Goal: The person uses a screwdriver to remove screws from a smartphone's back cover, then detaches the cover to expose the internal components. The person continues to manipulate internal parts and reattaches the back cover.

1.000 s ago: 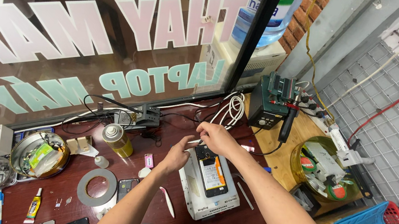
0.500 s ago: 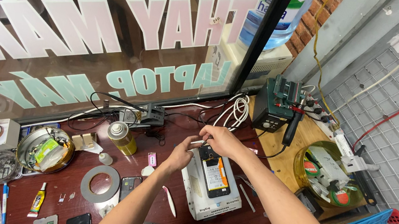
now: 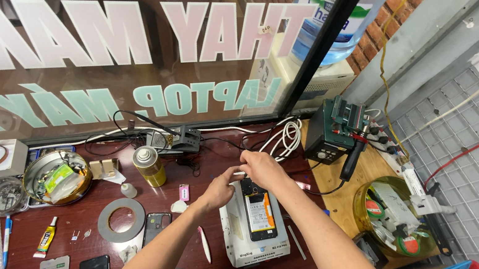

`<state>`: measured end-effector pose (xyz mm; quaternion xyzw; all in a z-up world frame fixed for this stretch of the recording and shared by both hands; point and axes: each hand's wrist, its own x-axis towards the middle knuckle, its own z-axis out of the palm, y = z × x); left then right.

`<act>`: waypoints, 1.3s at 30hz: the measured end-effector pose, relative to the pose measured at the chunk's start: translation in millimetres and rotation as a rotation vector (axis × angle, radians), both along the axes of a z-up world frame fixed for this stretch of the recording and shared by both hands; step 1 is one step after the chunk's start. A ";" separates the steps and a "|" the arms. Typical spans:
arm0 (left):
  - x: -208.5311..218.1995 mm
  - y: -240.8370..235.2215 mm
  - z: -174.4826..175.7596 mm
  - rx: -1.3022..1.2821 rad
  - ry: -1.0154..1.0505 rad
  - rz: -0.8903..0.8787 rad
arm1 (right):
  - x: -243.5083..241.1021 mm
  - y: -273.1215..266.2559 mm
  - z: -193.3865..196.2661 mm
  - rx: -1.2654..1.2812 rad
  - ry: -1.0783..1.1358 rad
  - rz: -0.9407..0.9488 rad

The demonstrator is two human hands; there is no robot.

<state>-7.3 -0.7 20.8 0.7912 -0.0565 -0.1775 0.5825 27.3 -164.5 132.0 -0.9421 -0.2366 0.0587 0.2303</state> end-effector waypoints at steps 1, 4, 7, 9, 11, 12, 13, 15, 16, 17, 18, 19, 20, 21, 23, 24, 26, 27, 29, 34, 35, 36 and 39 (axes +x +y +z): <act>-0.1 0.3 -2.5 -0.026 -0.073 0.021 | 0.2 1.9 2.4 0.017 0.013 0.009; 3.1 9.8 -16.6 -0.056 -0.186 0.150 | -1.1 7.6 9.9 -0.067 0.040 -0.007; 10.7 33.8 -44.2 0.024 -0.121 0.382 | -5.1 9.2 17.1 -0.260 0.007 -0.052; 13.2 52.3 -70.8 0.121 -0.116 0.492 | -9.2 10.4 19.0 -0.154 -0.041 -0.012; 14.5 67.0 -96.9 0.235 -0.096 0.511 | -7.7 12.8 21.3 -0.210 -0.019 -0.012; 11.5 70.5 -111.7 0.289 -0.082 0.512 | -8.7 11.7 20.3 -0.241 -0.005 -0.019; 7.8 73.8 -125.3 0.305 -0.038 0.514 | -8.7 11.7 18.8 -0.183 0.006 0.009; -1.5 72.9 -144.0 0.333 0.053 0.510 | -6.9 9.3 18.4 -0.071 0.033 0.057; -4.4 69.8 -148.8 0.319 0.050 0.499 | -6.1 7.4 18.1 -0.113 0.032 0.053; -6.8 66.3 -151.1 0.305 0.047 0.487 | -7.1 6.1 17.1 -0.154 0.031 0.049; -6.6 61.1 -150.4 0.289 0.044 0.478 | -5.9 3.4 17.8 -0.198 0.030 0.047; -4.8 55.0 -146.7 0.202 0.138 0.482 | -3.6 0.2 19.0 -0.226 0.023 0.054; -6.5 50.7 -141.1 0.118 0.233 0.491 | -3.5 0.2 18.2 -0.251 0.018 0.067; -9.0 45.9 -133.8 0.032 0.328 0.499 | -3.9 0.3 17.0 -0.276 0.013 0.080; -9.5 37.2 -114.1 -0.017 0.206 0.562 | -2.8 0.0 15.5 -0.098 -0.038 0.126; -11.0 31.9 -104.2 -0.041 0.146 0.589 | -2.3 -0.8 14.5 -0.010 -0.060 0.146; -15.7 22.9 -86.2 0.026 0.055 0.512 | -0.4 0.2 12.0 -0.150 -0.048 0.136; -16.7 19.2 -78.3 0.060 0.008 0.473 | 0.7 1.5 10.8 -0.220 -0.044 0.130; -17.8 9.7 -65.1 0.153 -0.121 0.436 | 3.7 3.8 9.7 -0.074 -0.085 0.170; -18.7 0.9 -43.9 0.367 -0.318 0.349 | 10.5 5.8 10.6 -0.192 0.005 0.144; -18.9 0.6 -41.1 0.387 -0.306 0.338 | 12.1 5.1 11.1 -0.139 -0.008 0.171; -18.4 -0.5 -38.7 0.405 -0.295 0.325 | 13.5 2.9 11.8 -0.086 -0.020 0.196; -14.5 -2.4 -34.2 0.469 -0.252 0.300 | 18.5 -2.7 13.6 -0.057 0.004 0.196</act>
